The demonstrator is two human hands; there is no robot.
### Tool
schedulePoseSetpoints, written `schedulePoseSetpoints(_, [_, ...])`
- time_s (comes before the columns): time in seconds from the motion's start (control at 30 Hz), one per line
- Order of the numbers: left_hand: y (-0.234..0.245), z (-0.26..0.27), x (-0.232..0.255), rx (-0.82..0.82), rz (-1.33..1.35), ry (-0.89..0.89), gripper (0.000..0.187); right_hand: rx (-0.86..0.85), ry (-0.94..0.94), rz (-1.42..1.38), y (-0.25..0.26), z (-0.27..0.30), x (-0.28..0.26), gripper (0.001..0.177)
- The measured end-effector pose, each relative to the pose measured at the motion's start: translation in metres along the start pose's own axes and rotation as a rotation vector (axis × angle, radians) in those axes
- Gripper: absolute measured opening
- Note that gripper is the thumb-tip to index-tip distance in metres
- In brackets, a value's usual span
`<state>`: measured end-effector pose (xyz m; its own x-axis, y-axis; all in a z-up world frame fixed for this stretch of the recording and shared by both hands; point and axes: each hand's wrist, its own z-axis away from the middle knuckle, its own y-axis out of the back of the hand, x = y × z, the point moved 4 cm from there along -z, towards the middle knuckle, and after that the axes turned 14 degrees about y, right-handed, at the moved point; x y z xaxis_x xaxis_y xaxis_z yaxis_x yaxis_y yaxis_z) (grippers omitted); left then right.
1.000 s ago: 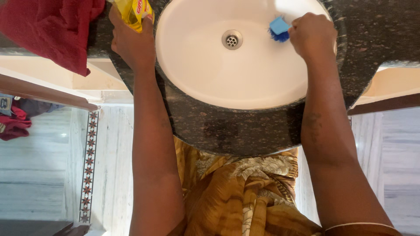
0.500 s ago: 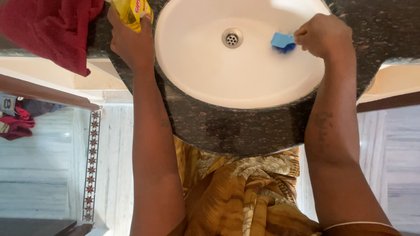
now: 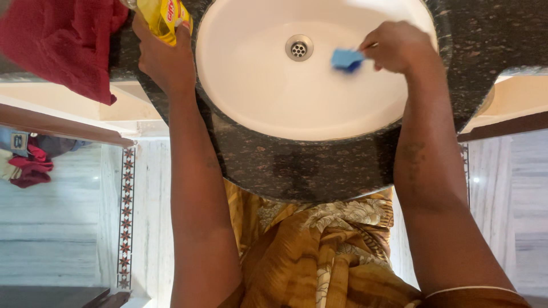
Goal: The person scrubs the inside of a white bathroom sink using a blue scrub brush held in the right hand. A bottle of yellow dish soap is held in the left hand and placed on the countertop. The person scrubs the sink basin in circular motions around the drain.
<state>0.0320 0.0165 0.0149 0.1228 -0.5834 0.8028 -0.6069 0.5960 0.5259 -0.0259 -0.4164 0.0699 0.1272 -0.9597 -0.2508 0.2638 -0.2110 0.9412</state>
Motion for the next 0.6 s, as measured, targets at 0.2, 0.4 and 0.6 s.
schedulePoseSetpoints(0.2, [0.001,0.004,0.003,0.055,-0.036,-0.083,0.078,0.074,-0.017,0.171,-0.009,-0.004,-0.004,0.026])
schedulePoseSetpoints(0.4, [0.003,0.005,0.004,0.03,0.087,-0.147,0.075,-0.288,0.303,-0.642,-0.033,0.01,-0.103,0.029])
schedulePoseSetpoints(0.6, [0.0,0.001,0.0,0.023,0.062,-0.039,0.074,0.015,-0.015,0.014,-0.036,-0.031,-0.02,0.027])
